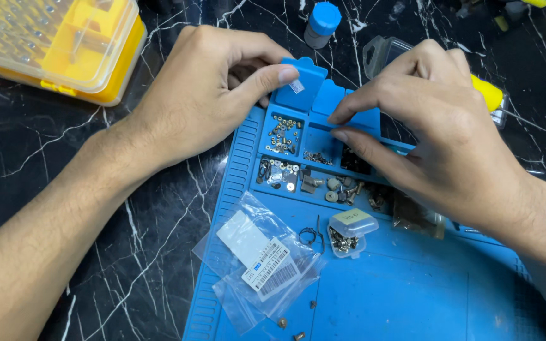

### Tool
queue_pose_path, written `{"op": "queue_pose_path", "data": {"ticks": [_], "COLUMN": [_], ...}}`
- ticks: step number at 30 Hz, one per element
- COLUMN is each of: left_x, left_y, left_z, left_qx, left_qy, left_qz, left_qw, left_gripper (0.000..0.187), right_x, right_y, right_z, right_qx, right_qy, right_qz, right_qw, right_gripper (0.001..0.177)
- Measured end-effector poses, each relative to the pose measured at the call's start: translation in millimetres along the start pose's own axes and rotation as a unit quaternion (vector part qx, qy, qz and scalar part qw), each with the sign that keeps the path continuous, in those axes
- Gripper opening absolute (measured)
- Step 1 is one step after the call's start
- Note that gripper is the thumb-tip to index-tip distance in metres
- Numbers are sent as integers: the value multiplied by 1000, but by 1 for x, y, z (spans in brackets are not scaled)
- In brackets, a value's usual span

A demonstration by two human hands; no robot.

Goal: The person sorts small screws and fasteners on a blue work mat, picking them up individually and placing them into compartments of a parts organizer. They use tweezers to handle tiny components and open a small plastic bag to pour more screws onto the mat.

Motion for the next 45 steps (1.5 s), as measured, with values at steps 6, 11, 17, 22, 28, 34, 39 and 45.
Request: {"op": "queue_pose_path", "data": {"ticks": [6,11,17,22,28,34,39,45], "left_x": [-9,-13,-14,-14,-15,-15,-17,-17], "left_y": [-6,-8,-7,-6,-7,-6,-6,-6], "left_z": [4,7,10,11,13,12,16,16], "left_qx": [45,41,35,31,52,56,69,71], "left_qy": [-45,-32,-20,-6,-12,-7,-10,-7], "left_qz": [-43,-61,-60,-65,-69,-70,-75,-74], "left_qw": [997,997,997,997,996,996,995,995], "left_gripper": [13,18,17,16,15,16,15,17], "right_x": [-10,-5,1,-1,1,-5,-7,-6], "right_y": [-1,4,12,20,29,39,41,43], "right_z": [-6,3,12,20,27,32,32,31], "right_qx": [0,7,70,111,145,95,112,98], "right_qy": [7,26,30,3,40,21,-7,36], "right_qz": [-9,3,47,86,160,301,289,283], "right_qw": [1000,1000,996,990,975,949,951,953], "right_gripper": [20,18,13,13,11,10,27,15]}}
Point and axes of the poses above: each hand's wrist, its own y-axis towards the middle knuckle, its own x-axis out of the back of the hand, z = x × y, the point moved 2 cm from there along y, towards the middle knuckle
